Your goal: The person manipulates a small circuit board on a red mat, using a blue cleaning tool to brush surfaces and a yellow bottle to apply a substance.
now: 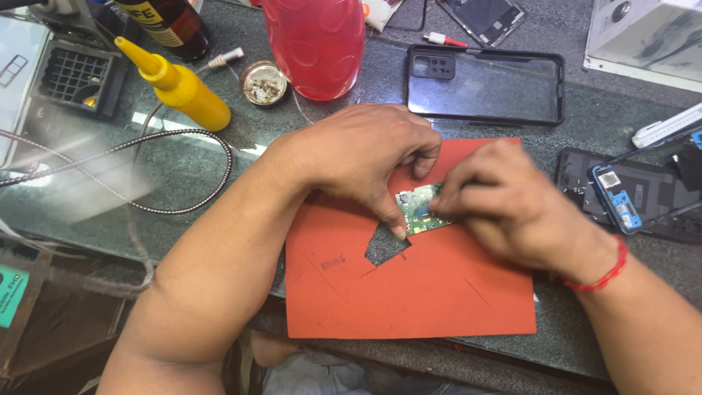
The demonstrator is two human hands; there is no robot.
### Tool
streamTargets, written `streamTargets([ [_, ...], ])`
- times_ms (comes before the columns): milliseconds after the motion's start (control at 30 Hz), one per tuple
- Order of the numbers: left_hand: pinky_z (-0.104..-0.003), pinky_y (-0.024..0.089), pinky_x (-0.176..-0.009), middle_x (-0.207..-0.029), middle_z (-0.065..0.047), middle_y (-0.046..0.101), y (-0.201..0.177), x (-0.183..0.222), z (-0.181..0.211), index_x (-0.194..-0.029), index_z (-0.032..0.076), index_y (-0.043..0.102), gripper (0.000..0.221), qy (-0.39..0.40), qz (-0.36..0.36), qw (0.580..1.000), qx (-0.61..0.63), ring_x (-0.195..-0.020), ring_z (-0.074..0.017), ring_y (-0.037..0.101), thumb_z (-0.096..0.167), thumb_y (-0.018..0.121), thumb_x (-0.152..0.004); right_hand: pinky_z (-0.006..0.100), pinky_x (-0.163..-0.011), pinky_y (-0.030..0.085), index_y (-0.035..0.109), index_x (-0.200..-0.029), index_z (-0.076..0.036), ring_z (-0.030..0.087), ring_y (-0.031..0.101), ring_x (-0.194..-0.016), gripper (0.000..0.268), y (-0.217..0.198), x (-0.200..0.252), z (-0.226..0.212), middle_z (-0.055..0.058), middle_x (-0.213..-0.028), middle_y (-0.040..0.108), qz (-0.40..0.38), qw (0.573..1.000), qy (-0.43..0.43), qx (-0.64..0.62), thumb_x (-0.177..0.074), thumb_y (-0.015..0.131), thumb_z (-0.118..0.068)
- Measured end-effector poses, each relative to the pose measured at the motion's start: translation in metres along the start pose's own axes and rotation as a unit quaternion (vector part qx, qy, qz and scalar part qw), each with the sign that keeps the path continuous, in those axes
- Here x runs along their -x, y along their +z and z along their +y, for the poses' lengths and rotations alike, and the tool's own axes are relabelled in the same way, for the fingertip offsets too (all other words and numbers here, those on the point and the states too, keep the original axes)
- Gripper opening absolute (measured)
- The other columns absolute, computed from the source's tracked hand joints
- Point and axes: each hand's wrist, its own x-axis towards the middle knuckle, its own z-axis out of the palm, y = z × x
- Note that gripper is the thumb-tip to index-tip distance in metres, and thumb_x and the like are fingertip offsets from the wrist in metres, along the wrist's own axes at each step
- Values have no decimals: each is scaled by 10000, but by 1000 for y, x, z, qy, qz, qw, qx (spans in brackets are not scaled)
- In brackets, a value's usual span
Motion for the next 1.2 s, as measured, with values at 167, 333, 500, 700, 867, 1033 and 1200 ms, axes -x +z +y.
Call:
streamTargets([
  [167,-420,477,-700,-871,-25,688,1,0,-4,-887,110,641,637,5,15,1000,-10,-906,-286,648,420,985,-450,361,-860,502,741,-903,-114,243,609,-971,203,1,-1,2,4,-988,674,30,997,67,24,-748,749,17],
  [333,-413,451,-640,-822,-3,641,9,-1,-10,-869,115,590,706,16,18,1000,6,-780,-254,632,476,1024,-445,382,-861,489,770,-895,-125,248,621,-957,240,13,6,-5,22,-937,688,1,994,94,48,-686,751,-8],
  [500,-397,443,-616,-789,6,620,12,-4,-12,-842,125,553,703,6,11,1000,11,-747,-233,624,430,1033,-430,407,-891,457,772,-891,-158,213,639,-948,235,28,28,11,-13,-930,707,22,997,63,24,-692,771,-32],
  [700,-391,435,-607,-749,18,606,9,-5,-12,-828,131,532,694,1,0,1000,28,-712,-213,615,400,1044,-443,259,-803,471,745,-999,-157,114,635,-872,142,41,43,50,-32,-958,710,59,994,92,14,-909,756,-48],
  [867,-386,434,-623,-760,29,594,12,-6,-15,-823,140,526,687,-11,-2,999,45,-719,-209,598,404,1028,-437,318,-797,461,754,-954,-116,217,645,-905,172,53,49,38,26,-915,702,72,994,81,34,-810,779,-24],
  [1033,-386,452,-625,-793,47,626,18,-9,-23,-846,139,542,695,39,15,998,46,-748,-209,632,431,1041,-459,262,-750,445,736,-967,-116,136,621,-827,91,62,59,49,-12,-953,698,72,992,100,11,-894,774,-77],
  [1200,-395,457,-637,-797,40,638,19,-10,-27,-846,132,539,708,45,15,998,42,-760,-221,642,432,1037,-442,295,-769,491,757,-966,-115,172,652,-865,171,55,50,41,18,-936,698,57,995,82,9,-812,783,-47],
])
